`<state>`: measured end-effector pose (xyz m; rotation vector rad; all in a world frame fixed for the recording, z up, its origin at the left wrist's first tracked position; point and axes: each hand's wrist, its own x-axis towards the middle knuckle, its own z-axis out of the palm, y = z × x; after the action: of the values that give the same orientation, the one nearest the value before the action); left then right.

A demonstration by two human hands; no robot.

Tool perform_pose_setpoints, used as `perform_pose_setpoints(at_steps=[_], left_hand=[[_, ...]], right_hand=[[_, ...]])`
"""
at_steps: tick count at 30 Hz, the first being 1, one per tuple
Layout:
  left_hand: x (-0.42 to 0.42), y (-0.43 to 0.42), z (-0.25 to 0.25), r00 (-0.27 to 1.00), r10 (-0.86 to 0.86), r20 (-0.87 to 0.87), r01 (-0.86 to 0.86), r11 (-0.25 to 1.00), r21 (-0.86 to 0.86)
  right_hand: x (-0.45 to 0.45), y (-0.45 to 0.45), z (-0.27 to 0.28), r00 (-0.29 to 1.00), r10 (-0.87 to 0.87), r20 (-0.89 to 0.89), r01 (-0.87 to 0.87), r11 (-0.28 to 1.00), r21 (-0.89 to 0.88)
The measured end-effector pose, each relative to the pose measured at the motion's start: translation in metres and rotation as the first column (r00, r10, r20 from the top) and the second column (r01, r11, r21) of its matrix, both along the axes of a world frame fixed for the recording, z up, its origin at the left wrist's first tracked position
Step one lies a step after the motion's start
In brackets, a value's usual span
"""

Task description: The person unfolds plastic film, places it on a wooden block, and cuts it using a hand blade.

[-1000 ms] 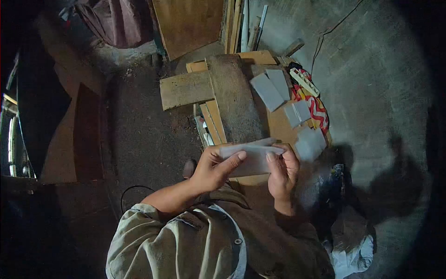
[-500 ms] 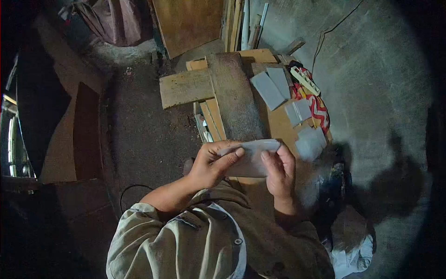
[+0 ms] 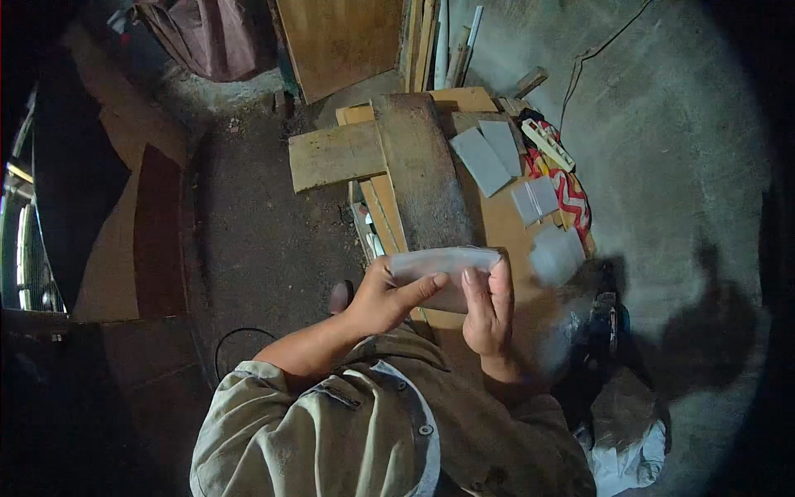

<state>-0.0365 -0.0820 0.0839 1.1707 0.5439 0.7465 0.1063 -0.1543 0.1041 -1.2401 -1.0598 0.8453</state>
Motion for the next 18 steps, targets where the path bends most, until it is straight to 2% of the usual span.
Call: perform_pose_setpoints(at_steps=[8, 12, 14, 16, 18], left_hand=[[-0.002, 0.001, -0.009, 0.998, -0.039, -0.043, 0.039, 0.999, -0.012], [0.000, 0.001, -0.013, 1.000, -0.021, 0.022, 0.022, 0.998, -0.062], [-0.001, 0.002, -0.014, 0.999, -0.031, 0.029, 0.033, 0.995, -0.092], [-0.001, 0.004, -0.009, 1.000, 0.008, 0.013, -0.007, 0.998, -0.069], [-0.002, 0.009, -0.001, 1.000, 0.004, 0.026, 0.000, 0.992, -0.130]], right_hand=[[0.008, 0.000, -0.005, 0.997, 0.014, 0.078, -0.014, 1.000, -0.003], [0.005, 0.001, -0.005, 0.989, -0.008, 0.150, 0.007, 1.000, 0.009], [0.007, 0.004, -0.003, 0.959, 0.014, 0.285, -0.032, 0.998, 0.061], [0.005, 0.003, -0.005, 0.965, 0.021, 0.261, -0.037, 0.998, 0.055], [0.005, 0.003, -0.006, 0.971, 0.025, 0.238, -0.038, 0.998, 0.050]])
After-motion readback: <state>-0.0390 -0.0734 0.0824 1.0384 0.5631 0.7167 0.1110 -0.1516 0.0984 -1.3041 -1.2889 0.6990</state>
